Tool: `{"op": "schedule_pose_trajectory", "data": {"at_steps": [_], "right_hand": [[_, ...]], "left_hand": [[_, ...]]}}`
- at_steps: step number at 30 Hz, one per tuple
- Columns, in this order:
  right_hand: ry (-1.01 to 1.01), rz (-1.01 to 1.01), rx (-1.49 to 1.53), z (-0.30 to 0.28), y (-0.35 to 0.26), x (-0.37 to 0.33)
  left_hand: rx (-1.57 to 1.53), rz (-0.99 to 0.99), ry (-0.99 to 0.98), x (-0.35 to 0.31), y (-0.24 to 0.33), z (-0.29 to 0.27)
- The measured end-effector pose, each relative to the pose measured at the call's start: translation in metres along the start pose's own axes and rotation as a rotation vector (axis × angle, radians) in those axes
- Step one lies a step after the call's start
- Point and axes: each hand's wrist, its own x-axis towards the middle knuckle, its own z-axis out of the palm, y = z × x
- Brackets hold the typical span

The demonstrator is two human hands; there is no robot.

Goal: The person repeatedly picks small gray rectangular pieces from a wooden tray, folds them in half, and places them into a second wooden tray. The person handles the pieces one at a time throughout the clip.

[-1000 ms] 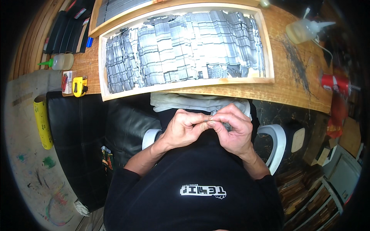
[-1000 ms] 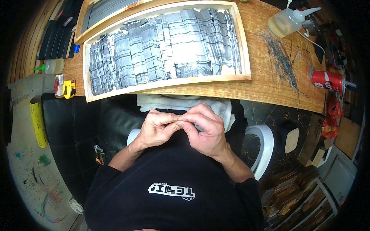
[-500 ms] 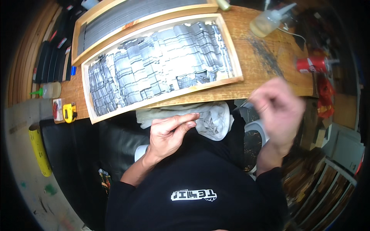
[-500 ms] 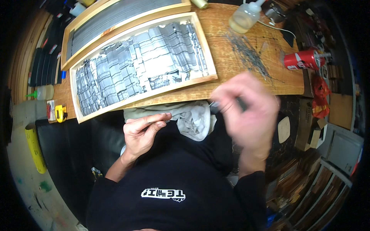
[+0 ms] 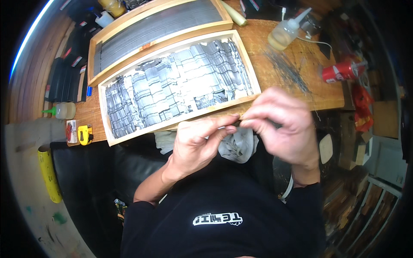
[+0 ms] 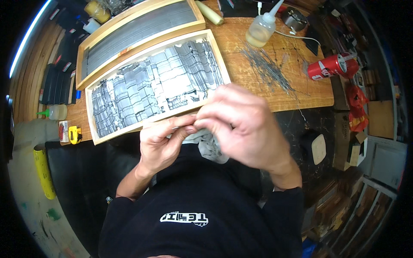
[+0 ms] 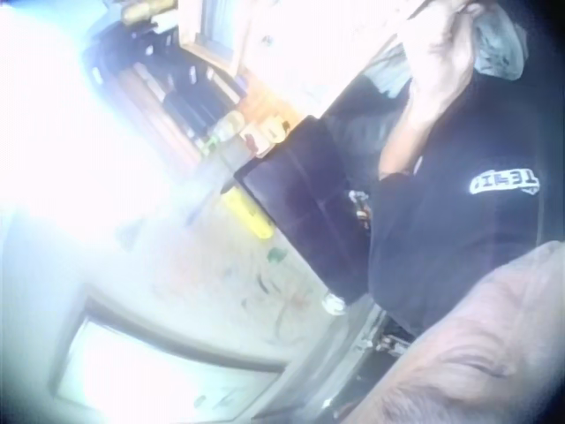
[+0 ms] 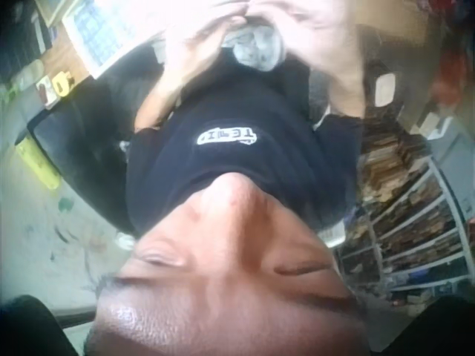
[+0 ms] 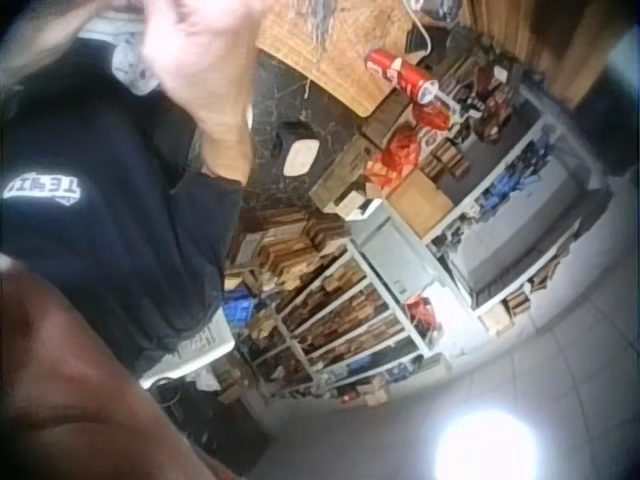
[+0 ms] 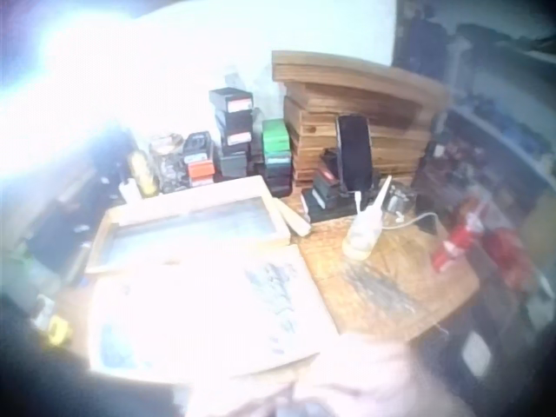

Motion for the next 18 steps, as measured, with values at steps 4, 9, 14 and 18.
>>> {"op": "schedule_pose_trajectory", "data": {"at_steps": [4, 9, 14, 18], "right_hand": [[0.082, -0.073, 0.129, 0.026, 0.009, 0.002], [0.118, -0.064, 0.198, 0.04, 0.025, 0.0], [0.076, 0.271, 0.366, 0.052, 0.012, -0.028], [-0.027, 0.751, 0.834, 0.101, 0.048, -0.072]], "left_hand": [[0.143, 0.108, 0.017, 0.014, 0.007, -0.003], [0.155, 0.062, -0.035, 0.018, -0.003, -0.011], [-0.136, -0.32, -0.254, -0.007, 0.011, -0.016], [-0.586, -0.979, -0.275, -0.042, -0.029, -0.012]]}}
